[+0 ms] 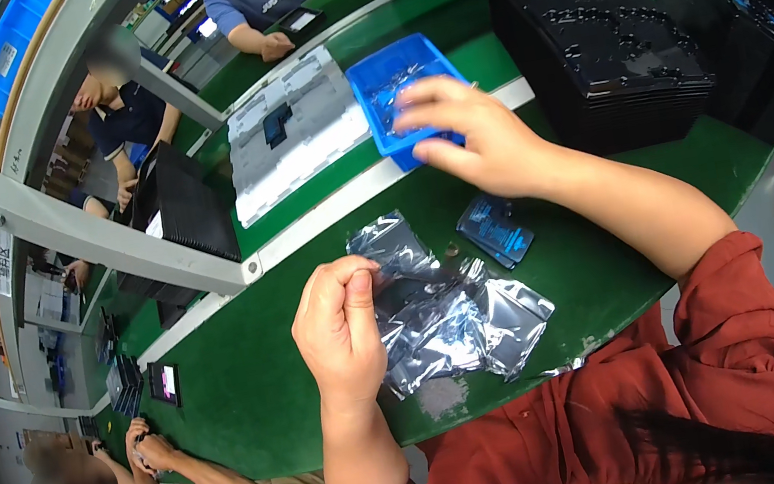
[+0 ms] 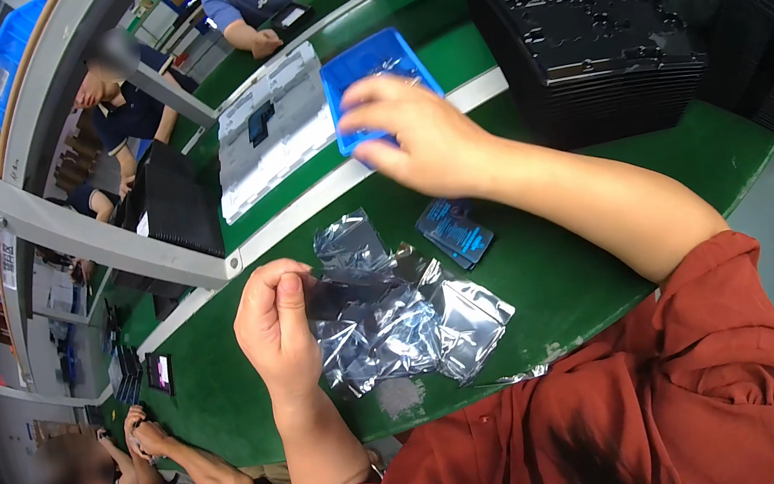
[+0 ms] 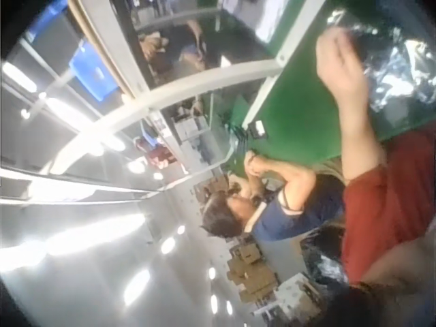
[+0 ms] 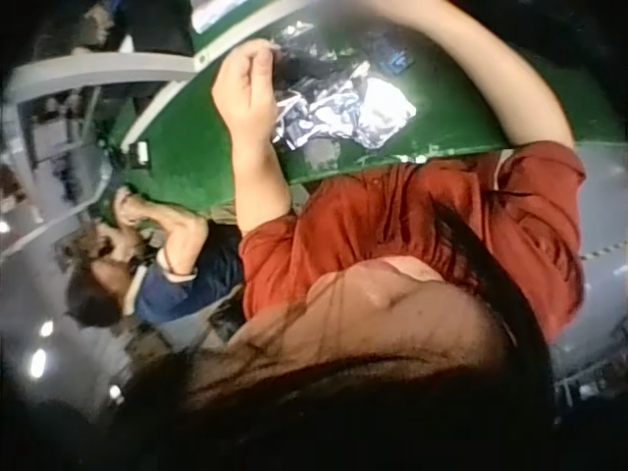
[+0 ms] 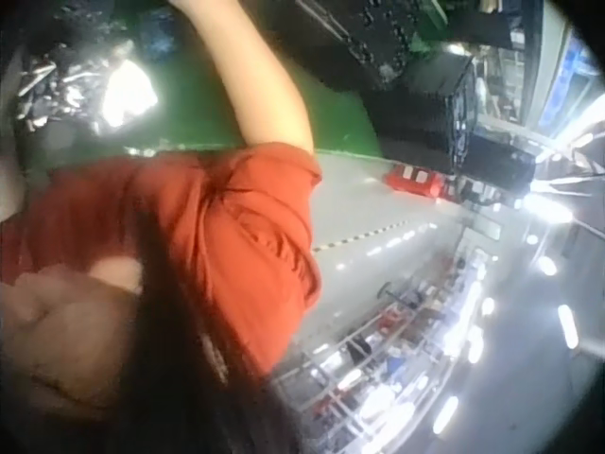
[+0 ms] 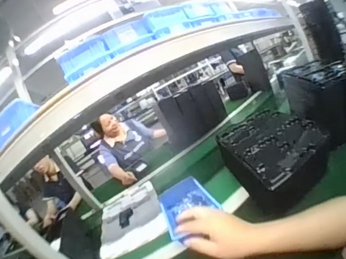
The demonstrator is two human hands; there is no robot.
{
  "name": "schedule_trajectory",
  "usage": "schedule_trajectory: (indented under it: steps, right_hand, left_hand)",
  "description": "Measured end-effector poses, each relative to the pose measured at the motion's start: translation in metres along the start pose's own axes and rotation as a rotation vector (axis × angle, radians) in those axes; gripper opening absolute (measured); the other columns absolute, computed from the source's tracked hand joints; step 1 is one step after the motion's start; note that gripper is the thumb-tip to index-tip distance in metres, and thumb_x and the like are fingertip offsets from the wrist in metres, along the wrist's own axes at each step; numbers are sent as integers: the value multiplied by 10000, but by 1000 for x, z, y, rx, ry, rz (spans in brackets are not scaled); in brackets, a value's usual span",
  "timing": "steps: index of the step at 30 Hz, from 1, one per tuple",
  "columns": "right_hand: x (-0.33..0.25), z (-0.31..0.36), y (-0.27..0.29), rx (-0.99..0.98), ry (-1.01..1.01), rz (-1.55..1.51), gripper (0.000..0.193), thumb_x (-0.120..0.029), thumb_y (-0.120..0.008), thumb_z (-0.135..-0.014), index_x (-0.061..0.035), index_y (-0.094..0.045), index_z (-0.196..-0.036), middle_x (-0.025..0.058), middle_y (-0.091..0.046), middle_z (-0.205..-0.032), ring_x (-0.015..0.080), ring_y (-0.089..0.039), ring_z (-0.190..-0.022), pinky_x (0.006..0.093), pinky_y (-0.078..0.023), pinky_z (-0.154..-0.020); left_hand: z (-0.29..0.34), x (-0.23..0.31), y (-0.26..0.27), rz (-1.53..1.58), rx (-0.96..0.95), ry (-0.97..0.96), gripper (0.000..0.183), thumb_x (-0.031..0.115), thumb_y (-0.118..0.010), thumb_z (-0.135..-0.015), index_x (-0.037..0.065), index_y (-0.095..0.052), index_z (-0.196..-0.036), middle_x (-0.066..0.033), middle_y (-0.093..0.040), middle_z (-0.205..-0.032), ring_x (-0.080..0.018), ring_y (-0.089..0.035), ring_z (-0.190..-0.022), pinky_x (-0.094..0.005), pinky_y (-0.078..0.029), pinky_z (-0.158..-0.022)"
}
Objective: The person unpacks small electronic components from plastic bags and places them into a black plastic tray. The person repeats this process, handling multiple items and organizing them into the tray on a green workbench.
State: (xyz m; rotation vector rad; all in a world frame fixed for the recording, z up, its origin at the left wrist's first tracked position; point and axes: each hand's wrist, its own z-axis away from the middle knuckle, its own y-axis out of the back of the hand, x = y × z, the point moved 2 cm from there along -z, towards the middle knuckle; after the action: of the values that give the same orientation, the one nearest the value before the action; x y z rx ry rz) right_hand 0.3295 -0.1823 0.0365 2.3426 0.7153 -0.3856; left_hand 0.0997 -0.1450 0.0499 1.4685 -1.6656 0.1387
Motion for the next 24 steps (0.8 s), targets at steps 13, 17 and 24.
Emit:
schedule_trajectory:
  steps: [13, 17, 24]
  right_hand:
    - [-52, 29, -22, -498, -733, -945, 189, -145, -574, -922, -1, -639, -817, 39, -608, -635, 79, -574, -536, 221, -474, -507]
    - [-52, 30, -26, -432, -730, -1052, 170, -127, -547, -935, -9, -630, -844, 33, -599, -623, 78, -572, -532, 214, -473, -495]
    - [-52, 30, -25, -343, -733, -1049, 187, -140, -552, -937, 0, -620, -834, 23, -585, -623, 62, -559, -529, 212, -463, -484]
  left_hand:
    - [-6, 8, 3, -169, 58, -151, 262, 200, -519, -936, -12, -632, -1041, -165, -583, -1151, -287, -545, -1083, -372, -404, -944]
    - [-2, 23, -8, -518, -251, -386, 400, 172, -661, -784, 95, -614, -1174, -127, -547, -1257, -343, -484, -1205, -496, -373, -982]
    - [-2, 15, -8, -345, -36, -462, 158, 64, -708, -694, 45, -658, -842, -99, -652, -1010, -317, -610, -1016, -451, -465, -877]
